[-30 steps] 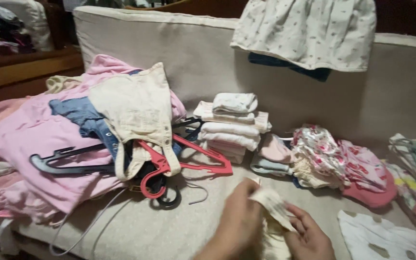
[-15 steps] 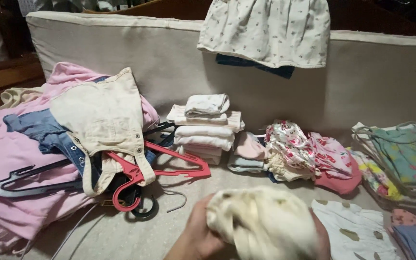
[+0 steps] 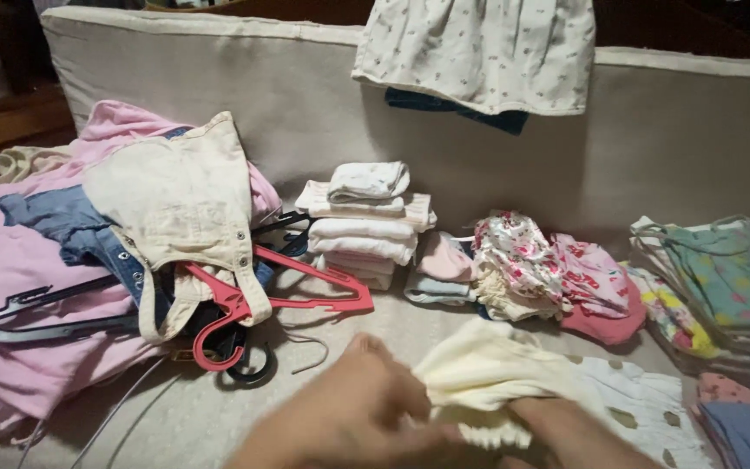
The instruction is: Folding various baby clothes including shirts, bibs, and shorts, and organizing them into stacks.
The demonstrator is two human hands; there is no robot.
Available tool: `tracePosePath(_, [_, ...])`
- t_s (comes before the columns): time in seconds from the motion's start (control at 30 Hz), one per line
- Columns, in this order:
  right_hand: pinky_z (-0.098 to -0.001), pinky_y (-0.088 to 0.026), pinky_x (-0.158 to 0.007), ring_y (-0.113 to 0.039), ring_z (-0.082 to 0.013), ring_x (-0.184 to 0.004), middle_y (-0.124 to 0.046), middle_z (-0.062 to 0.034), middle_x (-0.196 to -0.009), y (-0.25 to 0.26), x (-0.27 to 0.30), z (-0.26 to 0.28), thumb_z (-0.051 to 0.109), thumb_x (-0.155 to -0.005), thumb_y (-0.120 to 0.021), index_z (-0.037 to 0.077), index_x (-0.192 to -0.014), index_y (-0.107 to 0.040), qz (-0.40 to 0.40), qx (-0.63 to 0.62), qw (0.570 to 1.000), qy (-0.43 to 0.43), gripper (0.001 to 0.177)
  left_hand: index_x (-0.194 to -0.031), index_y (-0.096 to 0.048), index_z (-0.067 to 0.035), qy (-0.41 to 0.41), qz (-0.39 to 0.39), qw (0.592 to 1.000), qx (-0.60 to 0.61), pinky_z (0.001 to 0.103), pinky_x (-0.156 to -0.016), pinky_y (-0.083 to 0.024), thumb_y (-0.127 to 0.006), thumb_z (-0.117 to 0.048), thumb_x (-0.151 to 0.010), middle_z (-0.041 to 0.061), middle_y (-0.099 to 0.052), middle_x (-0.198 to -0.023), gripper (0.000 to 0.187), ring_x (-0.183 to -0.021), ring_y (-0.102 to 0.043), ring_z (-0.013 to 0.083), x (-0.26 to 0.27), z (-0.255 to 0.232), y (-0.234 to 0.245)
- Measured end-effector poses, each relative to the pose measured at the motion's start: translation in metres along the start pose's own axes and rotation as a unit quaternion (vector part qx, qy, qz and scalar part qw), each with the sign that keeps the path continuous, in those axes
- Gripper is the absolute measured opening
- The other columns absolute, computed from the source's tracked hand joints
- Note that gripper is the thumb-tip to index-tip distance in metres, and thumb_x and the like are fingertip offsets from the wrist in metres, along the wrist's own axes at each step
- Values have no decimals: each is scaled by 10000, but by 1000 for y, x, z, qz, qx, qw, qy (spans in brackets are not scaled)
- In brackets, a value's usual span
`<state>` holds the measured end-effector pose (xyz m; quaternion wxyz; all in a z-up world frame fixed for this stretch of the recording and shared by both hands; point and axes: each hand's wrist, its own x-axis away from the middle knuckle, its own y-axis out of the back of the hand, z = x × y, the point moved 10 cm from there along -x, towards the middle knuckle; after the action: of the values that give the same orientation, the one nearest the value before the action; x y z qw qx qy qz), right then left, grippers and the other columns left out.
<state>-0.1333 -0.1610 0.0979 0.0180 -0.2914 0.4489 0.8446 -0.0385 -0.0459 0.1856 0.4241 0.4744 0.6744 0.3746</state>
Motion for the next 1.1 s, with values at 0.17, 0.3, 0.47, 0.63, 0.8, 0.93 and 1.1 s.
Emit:
tracePosePath(0.17, [-496, -399, -1088, -548, -437, -1290, -598, -280, -1324, -26, -17, -70, 90, -827, -618, -41, -1209, -571, 61, 140, 987, 54, 406, -1136, -715, -136, 25, -100, 950, -293, 657, -855, -412, -583, -339, -925, 184, -727, -875, 321, -819, -699, 339, -55, 96, -232])
tracePosePath(0.3, [-472, -465, -1027, -601, -428, -1178, -613, -270, -1193, -25, -24, -109, 202, -899, -635, 8, -1029, -615, -7, 196, 972, -132, 234, -1027, -713, -28, -67, -220, 915, -332, 504, -678, -533, -632, -162, -883, 207, -679, -931, 213, -792, -678, 310, -56, 87, -314])
tracePosePath(0.47, [-508, -458, -989, -583, -464, -1119, -603, -296, -1146, -19, -23, -127, 247, -906, -666, -45, -1045, -615, -152, 130, 916, -347, 328, -996, -681, 13, 131, -70, 986, -81, 552, -699, -557, -625, -249, -923, 240, -700, -843, 277, -758, -704, 430, -55, 58, -136])
tracePosePath(0.63, [-533, -451, -939, -589, -441, -1067, -588, -274, -1075, -62, -59, -90, 228, -1001, -469, 63, -1282, -620, -44, 338, 909, -239, 359, -1059, -710, -25, 213, -114, 969, 50, 525, -811, -523, -541, -236, -985, 253, -708, -928, 280, -899, -686, 443, -34, 62, -66])
tracePosePath(0.8, [-458, -469, -982, -629, -343, -1101, -664, -240, -1202, -97, -20, -157, 324, -1052, -412, -64, -1157, -611, -306, -170, 842, -411, 449, -1159, -656, 67, 99, -396, 660, 630, 378, -870, -535, -578, -46, -931, 239, -725, -1078, 266, -980, -678, 307, -39, 95, -74])
tracePosePath(0.93, [-433, -474, -966, -641, -304, -1079, -703, -214, -1191, -71, -22, -137, 261, -1025, -401, -81, -1166, -624, -392, -282, 828, -286, 432, -1193, -610, 28, 93, -381, 697, 600, 370, -912, -518, -567, -73, -973, 158, -669, -1153, 246, -1027, -632, 246, -21, 125, -125])
tracePosePath(1.1, [-430, -490, -904, -641, -297, -1014, -703, -200, -1125, -49, 11, -58, 295, -978, -494, -66, -1169, -614, -328, -216, 858, -331, 426, -1183, -621, 13, 228, -312, 760, 522, 389, -867, -526, -522, -149, -1000, 153, -682, -1101, 263, -978, -643, 253, 19, 124, -188])
